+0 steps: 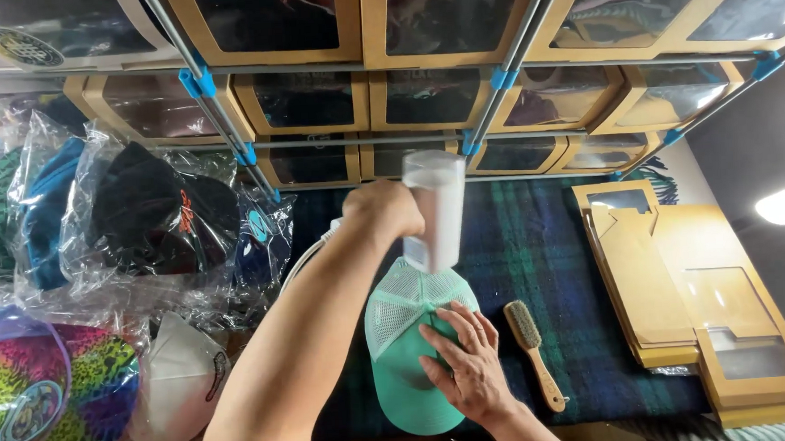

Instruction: Cleaning the inside and outside of a light green cap using a brush and a handheld steamer.

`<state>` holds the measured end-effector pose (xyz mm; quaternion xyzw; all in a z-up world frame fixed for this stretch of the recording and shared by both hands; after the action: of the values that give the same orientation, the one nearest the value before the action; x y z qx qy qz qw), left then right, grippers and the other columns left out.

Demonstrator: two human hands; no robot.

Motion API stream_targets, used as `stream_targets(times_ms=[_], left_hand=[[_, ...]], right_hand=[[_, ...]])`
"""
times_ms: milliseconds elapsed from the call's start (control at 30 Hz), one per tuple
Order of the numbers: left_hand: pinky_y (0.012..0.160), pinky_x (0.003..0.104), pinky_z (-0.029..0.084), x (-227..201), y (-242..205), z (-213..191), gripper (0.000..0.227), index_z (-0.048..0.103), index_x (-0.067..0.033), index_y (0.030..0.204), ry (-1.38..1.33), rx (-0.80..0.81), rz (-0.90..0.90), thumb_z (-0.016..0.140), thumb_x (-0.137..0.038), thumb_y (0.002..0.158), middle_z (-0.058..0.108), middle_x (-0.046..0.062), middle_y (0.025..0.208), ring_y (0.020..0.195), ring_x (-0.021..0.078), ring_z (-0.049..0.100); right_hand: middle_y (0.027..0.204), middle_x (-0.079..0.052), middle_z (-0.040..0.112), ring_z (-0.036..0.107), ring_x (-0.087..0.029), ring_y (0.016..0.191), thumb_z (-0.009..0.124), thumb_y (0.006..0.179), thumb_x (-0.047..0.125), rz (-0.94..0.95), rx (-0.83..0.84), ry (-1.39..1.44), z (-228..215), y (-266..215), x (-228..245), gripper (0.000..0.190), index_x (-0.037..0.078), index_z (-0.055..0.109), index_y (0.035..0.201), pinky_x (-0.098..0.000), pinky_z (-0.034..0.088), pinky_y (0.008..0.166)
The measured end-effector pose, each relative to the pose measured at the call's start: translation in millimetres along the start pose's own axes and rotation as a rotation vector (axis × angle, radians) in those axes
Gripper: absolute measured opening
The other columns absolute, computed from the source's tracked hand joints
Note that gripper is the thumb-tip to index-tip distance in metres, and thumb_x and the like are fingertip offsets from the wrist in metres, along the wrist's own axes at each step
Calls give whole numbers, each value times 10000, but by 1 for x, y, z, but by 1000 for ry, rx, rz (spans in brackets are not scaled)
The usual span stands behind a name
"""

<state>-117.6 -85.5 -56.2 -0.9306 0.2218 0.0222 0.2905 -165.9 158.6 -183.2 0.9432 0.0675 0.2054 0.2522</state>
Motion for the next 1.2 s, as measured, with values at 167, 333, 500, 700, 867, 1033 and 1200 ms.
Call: stream_targets(times_ms=[167,333,500,700,867,1033,1200], left_hand=[[776,355,533,43,7,4,326,690,-79,1085,-140,73,-75,701,-245,805,691,103,1040,932,254,676],[711,337,568,59,-54,-3,292,710,-92,1053,-221,52,-129,722,-294,842,730,79,1001,829,231,710],[731,410,632,29,-84,11,312,621,-198,1201,-27,-37,61,505,-404,997,752,37,983,868,263,737],[674,402,614,-24,-42,22,219,716,-102,1054,44,-162,228,605,-277,984,767,91,965,836,284,758],[709,383,622,-2,-44,15,246,711,-109,1088,-2,-128,135,657,-312,960,752,76,991,868,264,747],[714,447,622,25,-71,36,271,636,-108,1128,2,-157,155,572,-340,1003,751,97,979,849,305,749],[812,479,613,45,-58,21,366,755,-169,1148,-130,-152,-2,546,-300,877,767,122,1090,1019,362,738]], right_hand=[[1452,-87,544,444,-326,1447,644,980,408,9,29,18,-6,2,3,395,217,682,1324,-505,316,1161],[1446,-84,548,441,-321,1447,637,982,418,4,15,14,-5,4,3,403,223,675,1333,-491,313,1155],[1440,-67,545,440,-319,1448,654,970,432,0,13,11,-1,3,1,426,224,671,1342,-509,309,1157],[1452,-74,538,429,-326,1454,642,982,427,-42,37,-12,-5,4,1,435,212,657,1360,-517,332,1161],[1466,-76,540,430,-319,1458,646,978,441,-37,50,10,-7,1,1,450,215,659,1366,-505,325,1164],[1473,-69,540,437,-319,1461,668,967,443,-51,32,26,-8,2,1,452,218,665,1359,-505,334,1162],[1366,-34,589,528,-308,1357,685,955,403,-69,58,0,-9,15,-7,366,250,711,1287,-467,401,984]])
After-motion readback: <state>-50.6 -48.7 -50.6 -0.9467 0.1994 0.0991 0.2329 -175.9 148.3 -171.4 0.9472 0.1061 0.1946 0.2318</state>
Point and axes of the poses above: each hand's wrist, its own y-axis towards the middle knuckle, its own z-axis out of the palm, x = y × z, the point moved 5 cm from there along y, towards the middle knuckle
